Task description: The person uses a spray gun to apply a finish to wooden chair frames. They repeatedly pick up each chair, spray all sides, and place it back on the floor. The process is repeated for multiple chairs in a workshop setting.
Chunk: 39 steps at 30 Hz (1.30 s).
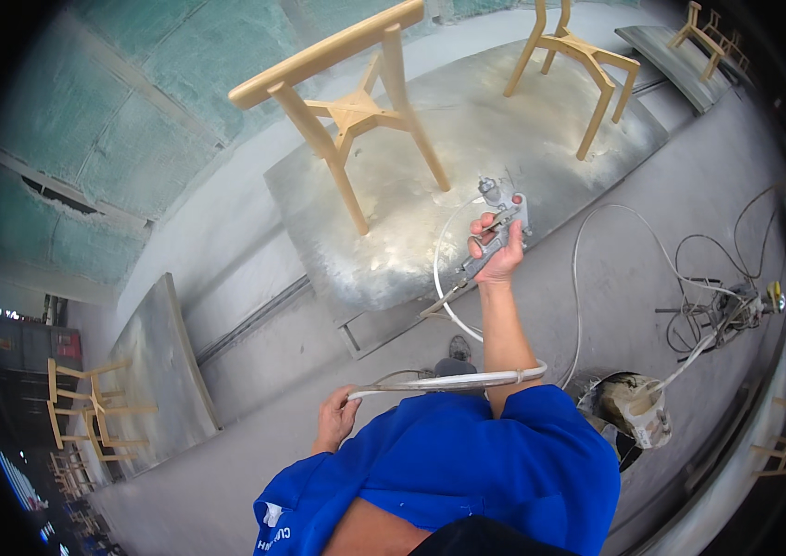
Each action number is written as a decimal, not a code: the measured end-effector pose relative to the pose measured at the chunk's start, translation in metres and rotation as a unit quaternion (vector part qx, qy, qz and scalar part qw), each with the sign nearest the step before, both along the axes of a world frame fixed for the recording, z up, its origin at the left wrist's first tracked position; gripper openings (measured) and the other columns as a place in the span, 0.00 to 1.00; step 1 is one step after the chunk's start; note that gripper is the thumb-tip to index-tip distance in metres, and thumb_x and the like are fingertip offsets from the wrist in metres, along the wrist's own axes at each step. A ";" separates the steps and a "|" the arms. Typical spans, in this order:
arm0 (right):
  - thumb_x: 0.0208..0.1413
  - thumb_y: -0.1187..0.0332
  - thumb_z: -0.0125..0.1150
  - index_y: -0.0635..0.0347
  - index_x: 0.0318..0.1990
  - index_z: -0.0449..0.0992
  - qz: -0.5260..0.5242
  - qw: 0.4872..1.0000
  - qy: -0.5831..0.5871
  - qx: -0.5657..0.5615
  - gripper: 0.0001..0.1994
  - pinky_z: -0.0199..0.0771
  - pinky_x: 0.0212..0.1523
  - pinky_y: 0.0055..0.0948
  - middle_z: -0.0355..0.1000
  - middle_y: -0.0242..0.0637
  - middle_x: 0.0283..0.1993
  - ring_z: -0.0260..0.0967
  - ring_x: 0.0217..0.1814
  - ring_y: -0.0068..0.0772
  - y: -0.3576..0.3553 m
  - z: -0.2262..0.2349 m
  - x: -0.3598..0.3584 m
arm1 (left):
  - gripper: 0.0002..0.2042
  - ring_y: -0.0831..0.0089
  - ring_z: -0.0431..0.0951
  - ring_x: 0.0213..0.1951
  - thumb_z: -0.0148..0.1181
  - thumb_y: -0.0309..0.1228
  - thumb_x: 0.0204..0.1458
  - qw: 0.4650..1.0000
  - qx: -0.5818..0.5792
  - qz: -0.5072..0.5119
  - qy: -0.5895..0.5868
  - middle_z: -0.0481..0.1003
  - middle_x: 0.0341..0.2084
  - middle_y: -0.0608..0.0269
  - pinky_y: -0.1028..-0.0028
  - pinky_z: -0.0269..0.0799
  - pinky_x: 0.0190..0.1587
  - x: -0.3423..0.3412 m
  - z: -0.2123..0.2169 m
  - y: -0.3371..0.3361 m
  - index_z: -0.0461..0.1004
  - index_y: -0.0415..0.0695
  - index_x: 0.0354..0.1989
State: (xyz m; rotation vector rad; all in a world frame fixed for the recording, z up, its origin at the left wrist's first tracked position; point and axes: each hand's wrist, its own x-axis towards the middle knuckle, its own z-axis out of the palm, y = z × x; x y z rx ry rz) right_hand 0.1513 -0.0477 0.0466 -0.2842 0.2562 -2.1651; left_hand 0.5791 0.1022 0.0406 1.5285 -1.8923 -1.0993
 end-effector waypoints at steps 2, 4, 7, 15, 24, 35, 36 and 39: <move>0.73 0.52 0.45 0.42 0.73 0.59 -0.017 0.995 0.009 0.098 0.24 0.68 0.18 0.23 0.73 0.36 0.38 0.74 0.36 0.31 -0.003 -0.011 0.000 | 0.11 0.61 0.83 0.34 0.66 0.29 0.58 1.000 0.000 -0.015 0.005 0.82 0.35 0.52 0.66 0.79 0.38 -0.004 0.003 -0.006 0.81 0.41 0.48; 0.72 0.55 0.49 0.50 0.67 0.63 -0.051 0.978 0.067 0.189 0.21 0.66 0.16 0.24 0.73 0.36 0.35 0.75 0.32 0.30 -0.008 -0.035 0.003 | 0.11 0.60 0.83 0.34 0.66 0.29 0.58 0.999 0.016 -0.021 -0.022 0.82 0.35 0.51 0.66 0.79 0.39 -0.006 0.009 -0.006 0.81 0.41 0.47; 0.70 0.55 0.52 0.53 0.62 0.66 -0.046 0.912 0.077 0.401 0.19 0.65 0.16 0.25 0.73 0.36 0.33 0.75 0.30 0.30 -0.025 -0.076 0.012 | 0.10 0.63 0.82 0.33 0.66 0.28 0.58 0.998 0.035 -0.007 -0.057 0.81 0.33 0.50 0.67 0.78 0.37 -0.002 0.026 -0.001 0.81 0.39 0.47; 0.69 0.55 0.55 0.55 0.48 0.72 -0.077 0.830 0.011 0.553 0.13 0.64 0.15 0.26 0.74 0.33 0.31 0.76 0.29 0.27 -0.046 -0.102 0.043 | 0.10 0.76 0.73 0.26 0.64 0.27 0.60 0.995 0.098 0.018 -0.008 0.76 0.23 0.57 0.72 0.74 0.31 0.020 0.047 -0.014 0.80 0.36 0.47; 0.70 0.52 0.51 0.59 0.49 0.71 -0.136 0.921 0.080 0.357 0.18 0.65 0.16 0.25 0.73 0.35 0.33 0.76 0.31 0.28 -0.043 -0.053 0.107 | 0.10 0.73 0.78 0.35 0.64 0.26 0.61 0.985 0.159 -0.042 0.054 0.80 0.34 0.56 0.73 0.75 0.39 0.168 0.008 -0.052 0.79 0.36 0.49; 0.69 0.55 0.55 0.59 0.48 0.73 -0.059 0.885 0.106 0.450 0.15 0.65 0.15 0.25 0.74 0.35 0.30 0.76 0.27 0.28 -0.023 -0.050 0.173 | 0.12 0.70 0.82 0.34 0.65 0.31 0.61 0.973 0.222 -0.071 0.003 0.81 0.33 0.51 0.68 0.78 0.41 0.216 0.002 -0.083 0.81 0.39 0.50; 0.69 0.56 0.55 0.58 0.48 0.73 -0.047 0.854 0.123 0.504 0.14 0.65 0.15 0.26 0.74 0.35 0.30 0.76 0.27 0.29 -0.028 -0.056 0.174 | 0.12 0.70 0.81 0.33 0.65 0.31 0.61 0.980 0.183 -0.083 0.002 0.81 0.31 0.52 0.68 0.78 0.40 0.215 0.001 -0.090 0.81 0.39 0.49; 0.69 0.57 0.55 0.59 0.49 0.72 -0.059 0.777 0.144 0.610 0.14 0.64 0.15 0.27 0.74 0.35 0.29 0.76 0.26 0.29 -0.032 -0.080 0.175 | 0.12 0.71 0.80 0.31 0.65 0.31 0.60 0.990 0.118 -0.082 -0.011 0.80 0.28 0.54 0.68 0.77 0.38 0.209 0.002 -0.104 0.81 0.39 0.49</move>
